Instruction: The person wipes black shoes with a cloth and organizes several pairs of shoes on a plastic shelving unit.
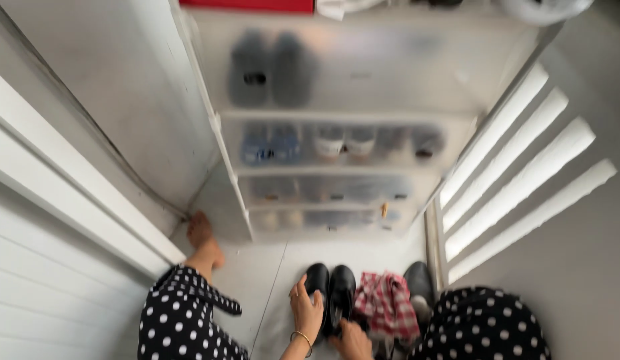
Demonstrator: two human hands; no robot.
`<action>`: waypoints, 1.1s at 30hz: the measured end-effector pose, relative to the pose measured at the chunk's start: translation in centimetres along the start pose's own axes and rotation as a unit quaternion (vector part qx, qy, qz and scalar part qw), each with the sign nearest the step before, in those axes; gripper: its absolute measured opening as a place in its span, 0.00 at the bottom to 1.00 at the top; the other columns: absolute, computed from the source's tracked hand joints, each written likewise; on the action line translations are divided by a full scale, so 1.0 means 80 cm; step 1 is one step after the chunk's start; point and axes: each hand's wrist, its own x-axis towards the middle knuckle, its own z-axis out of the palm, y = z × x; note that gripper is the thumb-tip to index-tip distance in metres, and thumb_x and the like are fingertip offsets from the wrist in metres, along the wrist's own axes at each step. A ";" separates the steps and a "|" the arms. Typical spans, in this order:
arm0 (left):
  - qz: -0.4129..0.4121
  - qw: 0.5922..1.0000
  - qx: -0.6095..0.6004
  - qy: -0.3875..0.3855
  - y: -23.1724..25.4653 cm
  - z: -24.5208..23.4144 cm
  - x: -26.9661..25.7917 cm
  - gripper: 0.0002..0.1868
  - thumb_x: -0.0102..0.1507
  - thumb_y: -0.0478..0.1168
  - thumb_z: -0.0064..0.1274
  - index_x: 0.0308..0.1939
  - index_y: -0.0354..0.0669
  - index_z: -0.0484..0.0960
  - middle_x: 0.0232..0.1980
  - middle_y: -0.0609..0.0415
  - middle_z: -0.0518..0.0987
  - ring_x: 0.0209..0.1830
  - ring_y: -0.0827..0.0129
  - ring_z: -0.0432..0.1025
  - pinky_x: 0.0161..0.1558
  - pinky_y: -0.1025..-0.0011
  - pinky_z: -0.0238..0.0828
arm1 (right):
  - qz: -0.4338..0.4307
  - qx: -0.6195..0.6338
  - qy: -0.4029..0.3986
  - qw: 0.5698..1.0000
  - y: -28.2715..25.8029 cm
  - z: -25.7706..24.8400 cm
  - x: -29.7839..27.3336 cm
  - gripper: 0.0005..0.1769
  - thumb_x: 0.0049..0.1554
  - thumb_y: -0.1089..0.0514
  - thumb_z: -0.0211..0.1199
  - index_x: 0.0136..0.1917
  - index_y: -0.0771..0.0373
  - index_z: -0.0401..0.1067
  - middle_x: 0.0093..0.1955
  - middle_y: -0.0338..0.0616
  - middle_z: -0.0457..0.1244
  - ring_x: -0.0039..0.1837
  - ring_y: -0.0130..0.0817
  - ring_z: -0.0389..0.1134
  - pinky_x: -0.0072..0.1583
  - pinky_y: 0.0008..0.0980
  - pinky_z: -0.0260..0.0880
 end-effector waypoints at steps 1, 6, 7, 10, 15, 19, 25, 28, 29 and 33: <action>0.054 0.998 -0.013 0.012 0.031 -0.005 0.024 0.29 0.63 0.39 0.54 0.68 0.42 0.67 0.67 0.42 0.70 0.70 0.51 0.62 0.68 0.57 0.62 | 0.002 -0.004 -0.016 1.000 0.000 -0.001 0.005 0.34 0.47 0.41 0.76 0.65 0.42 0.70 0.64 0.43 0.64 0.68 0.47 0.66 0.65 0.48 0.69; 0.200 0.970 -0.135 0.024 0.222 -0.083 0.125 0.24 0.66 0.38 0.50 0.67 0.48 0.71 0.69 0.53 0.72 0.67 0.60 0.68 0.57 0.63 0.75 | 0.072 -0.046 -0.038 0.996 0.000 0.000 0.040 0.34 0.47 0.47 0.76 0.65 0.43 0.69 0.65 0.44 0.64 0.68 0.46 0.67 0.67 0.48 0.68; 0.214 0.962 -0.167 0.032 0.257 -0.099 0.145 0.24 0.66 0.39 0.50 0.67 0.48 0.71 0.70 0.54 0.72 0.63 0.63 0.70 0.53 0.65 0.79 | 0.095 -0.051 -0.026 0.994 -0.002 -0.002 0.046 0.31 0.47 0.49 0.74 0.64 0.42 0.70 0.63 0.43 0.66 0.67 0.47 0.68 0.66 0.48 0.70; 0.176 0.922 -0.346 -0.007 0.344 -0.149 0.196 0.25 0.66 0.39 0.48 0.69 0.45 0.71 0.67 0.53 0.74 0.53 0.64 0.74 0.51 0.65 0.76 | -0.092 0.041 0.157 0.982 -0.009 -0.070 0.106 0.21 0.53 0.46 0.66 0.56 0.57 0.75 0.47 0.53 0.70 0.53 0.52 0.74 0.56 0.47 0.75; 0.015 0.832 -0.546 -0.100 0.430 -0.197 0.239 0.28 0.63 0.42 0.50 0.68 0.48 0.69 0.61 0.53 0.77 0.49 0.64 0.74 0.48 0.64 0.75 | -0.239 0.462 0.176 0.836 -0.092 -0.295 0.137 0.22 0.57 0.54 0.64 0.63 0.64 0.72 0.47 0.45 0.68 0.43 0.30 0.69 0.41 0.32 0.71; -0.031 0.780 -0.609 -0.141 0.452 -0.205 0.253 0.26 0.59 0.41 0.51 0.62 0.53 0.70 0.59 0.54 0.78 0.48 0.61 0.76 0.48 0.62 0.75 | -0.289 0.533 0.154 0.780 -0.175 -0.432 0.071 0.29 0.58 0.54 0.62 0.71 0.64 0.67 0.55 0.46 0.65 0.52 0.32 0.68 0.48 0.35 0.72; -0.039 0.796 -0.589 -0.133 0.468 -0.210 0.251 0.16 0.63 0.51 0.57 0.48 0.50 0.76 0.49 0.55 0.78 0.42 0.64 0.74 0.43 0.66 0.72 | -0.231 0.614 0.066 0.751 -0.228 -0.493 0.033 0.32 0.59 0.47 0.59 0.73 0.63 0.62 0.64 0.51 0.63 0.59 0.40 0.67 0.57 0.42 0.72; 0.023 0.819 -0.569 -0.075 0.482 -0.218 0.238 0.12 0.62 0.49 0.58 0.41 0.48 0.77 0.44 0.57 0.79 0.41 0.68 0.74 0.41 0.68 0.72 | -0.270 0.651 0.082 0.705 -0.235 -0.505 0.036 0.32 0.59 0.48 0.58 0.72 0.66 0.64 0.66 0.54 0.62 0.61 0.43 0.66 0.57 0.44 0.70; 0.049 0.821 -0.566 -0.054 0.490 -0.223 0.235 0.11 0.61 0.48 0.59 0.38 0.47 0.77 0.42 0.59 0.79 0.41 0.70 0.75 0.41 0.69 0.73 | -0.319 0.643 0.119 0.686 -0.234 -0.510 0.037 0.32 0.57 0.52 0.59 0.71 0.66 0.64 0.67 0.53 0.62 0.62 0.42 0.66 0.58 0.43 0.70; 0.124 0.828 -0.546 -0.019 0.524 -0.242 0.228 0.11 0.61 0.48 0.59 0.36 0.47 0.78 0.40 0.60 0.81 0.41 0.73 0.76 0.41 0.73 0.74 | -0.441 0.458 0.329 0.698 -0.244 -0.544 0.037 0.33 0.50 0.62 0.55 0.70 0.65 0.69 0.70 0.54 0.64 0.72 0.44 0.65 0.64 0.40 0.70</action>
